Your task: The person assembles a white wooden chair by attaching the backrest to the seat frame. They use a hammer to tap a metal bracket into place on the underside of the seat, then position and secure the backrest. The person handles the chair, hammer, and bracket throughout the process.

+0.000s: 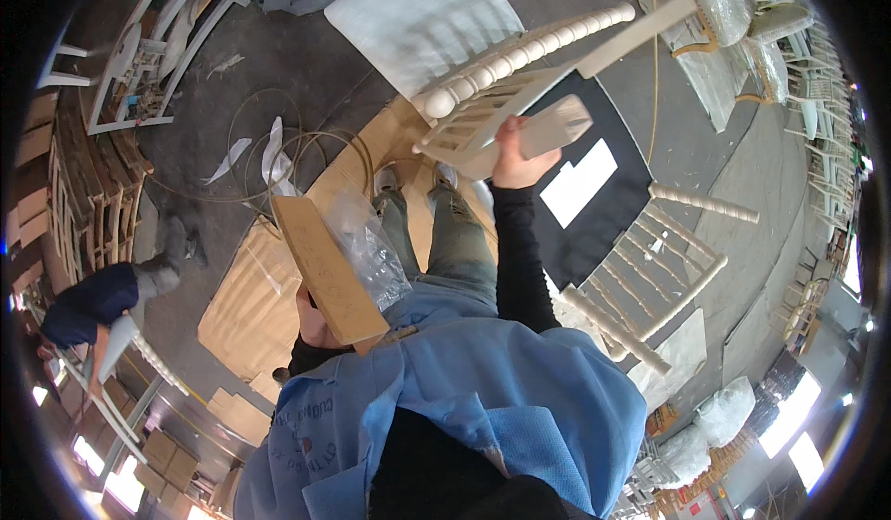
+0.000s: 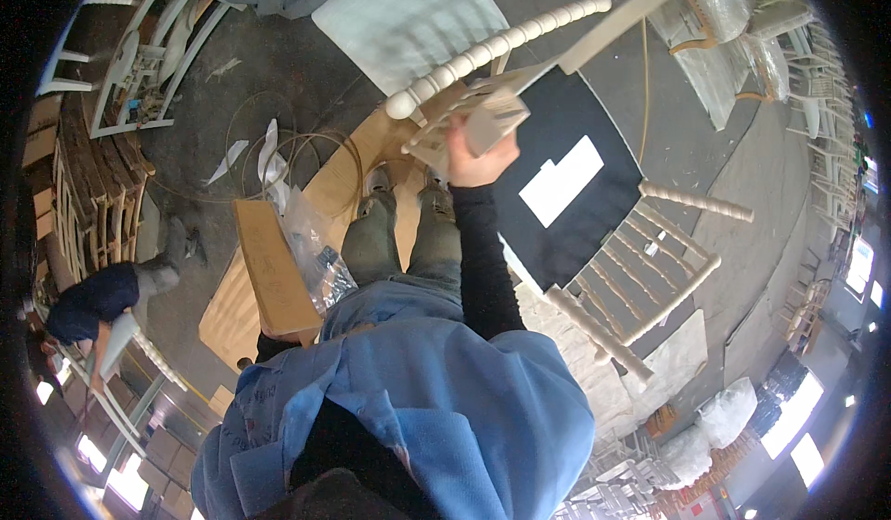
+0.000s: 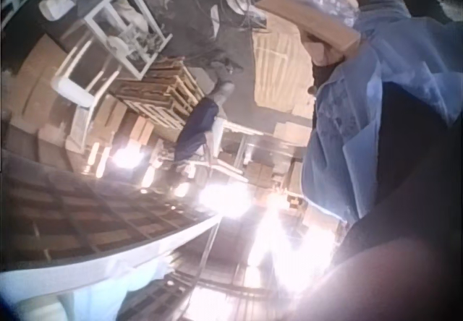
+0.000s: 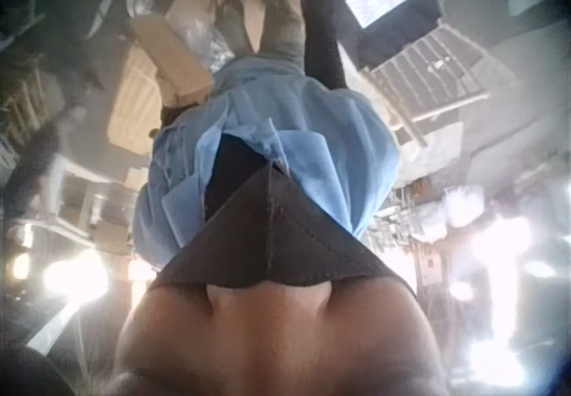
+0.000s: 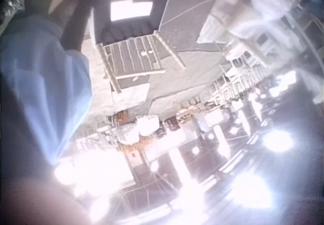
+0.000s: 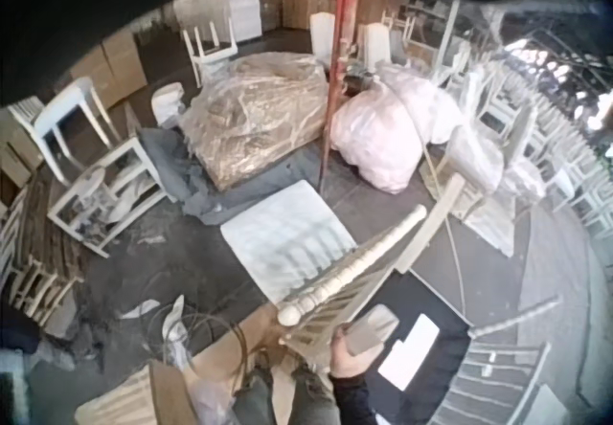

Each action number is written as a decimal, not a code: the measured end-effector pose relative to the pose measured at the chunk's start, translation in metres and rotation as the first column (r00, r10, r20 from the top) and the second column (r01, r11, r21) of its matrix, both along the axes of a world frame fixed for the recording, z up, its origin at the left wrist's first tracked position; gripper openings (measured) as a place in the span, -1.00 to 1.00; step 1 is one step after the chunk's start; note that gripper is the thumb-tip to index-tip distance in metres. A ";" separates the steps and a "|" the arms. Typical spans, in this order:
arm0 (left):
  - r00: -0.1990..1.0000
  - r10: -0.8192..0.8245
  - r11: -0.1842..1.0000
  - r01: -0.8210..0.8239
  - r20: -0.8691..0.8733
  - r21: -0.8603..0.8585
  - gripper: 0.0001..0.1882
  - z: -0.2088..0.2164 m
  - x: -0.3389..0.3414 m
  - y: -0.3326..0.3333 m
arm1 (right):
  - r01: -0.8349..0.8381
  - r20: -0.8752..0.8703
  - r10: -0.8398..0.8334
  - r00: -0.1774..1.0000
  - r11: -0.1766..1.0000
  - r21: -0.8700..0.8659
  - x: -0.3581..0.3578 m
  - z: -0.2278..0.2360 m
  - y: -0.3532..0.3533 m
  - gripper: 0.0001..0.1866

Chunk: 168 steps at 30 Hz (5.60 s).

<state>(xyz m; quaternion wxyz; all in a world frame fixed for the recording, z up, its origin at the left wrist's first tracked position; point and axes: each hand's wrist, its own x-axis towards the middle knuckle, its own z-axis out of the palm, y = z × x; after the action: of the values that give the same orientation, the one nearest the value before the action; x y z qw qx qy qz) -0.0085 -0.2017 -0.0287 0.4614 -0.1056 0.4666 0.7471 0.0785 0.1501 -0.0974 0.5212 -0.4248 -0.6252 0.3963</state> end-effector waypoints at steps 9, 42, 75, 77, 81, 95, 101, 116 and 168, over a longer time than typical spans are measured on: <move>0.996 -0.032 0.997 0.026 0.088 0.076 -0.53 -0.008 0.005 -0.054 | -0.090 -0.048 0.083 0.995 0.981 -0.173 0.026 0.041 -0.102 -0.59; 0.906 -0.280 0.816 0.050 0.318 0.575 -0.33 -0.006 0.003 -0.241 | 0.047 -0.363 -0.111 0.925 0.982 -0.182 0.063 0.251 -0.294 -0.45; 0.512 0.832 0.343 -0.777 0.212 0.528 -0.56 0.215 0.489 -0.198 | -0.940 -0.522 0.852 0.042 -0.144 -0.310 0.251 0.347 -0.354 -0.46; 0.396 0.888 0.239 -0.831 0.233 0.502 -0.56 0.181 0.519 -0.233 | -0.927 -0.553 0.833 0.019 -0.193 -0.323 0.250 0.330 -0.399 -0.39; 0.234 0.967 0.212 -0.957 0.099 0.197 -0.55 0.110 0.582 -0.297 | -0.871 -0.533 0.840 -0.101 -0.334 -0.361 0.263 0.288 -0.495 -0.39; -0.291 0.943 -0.325 -0.909 0.160 0.261 -0.62 0.090 0.701 -0.322 | -0.545 -0.494 0.723 -0.483 -0.689 -0.477 0.278 0.269 -0.683 -0.35; -0.395 0.908 -0.416 -0.887 0.140 0.199 -0.64 0.101 0.707 -0.300 | -0.304 -0.614 0.614 -0.495 -0.785 -0.540 0.262 0.232 -0.726 -0.40; -0.317 0.942 -0.332 -0.932 0.114 0.146 -0.69 0.108 0.687 -0.313 | -0.372 -0.515 0.600 -0.612 -0.794 -0.481 0.249 0.243 -0.750 -0.40; 0.297 0.688 0.359 -0.932 -0.662 -0.044 -0.77 0.138 0.589 -0.272 | -0.226 -0.101 0.937 0.335 -0.024 -0.974 0.245 -0.044 -0.414 -0.54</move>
<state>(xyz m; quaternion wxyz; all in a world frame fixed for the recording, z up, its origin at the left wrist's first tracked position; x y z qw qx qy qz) 0.5804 -0.4736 0.1097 -0.1865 -0.2165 0.5986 0.7483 0.3234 -0.2642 -0.1412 -0.3016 -0.3772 -0.5448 0.6856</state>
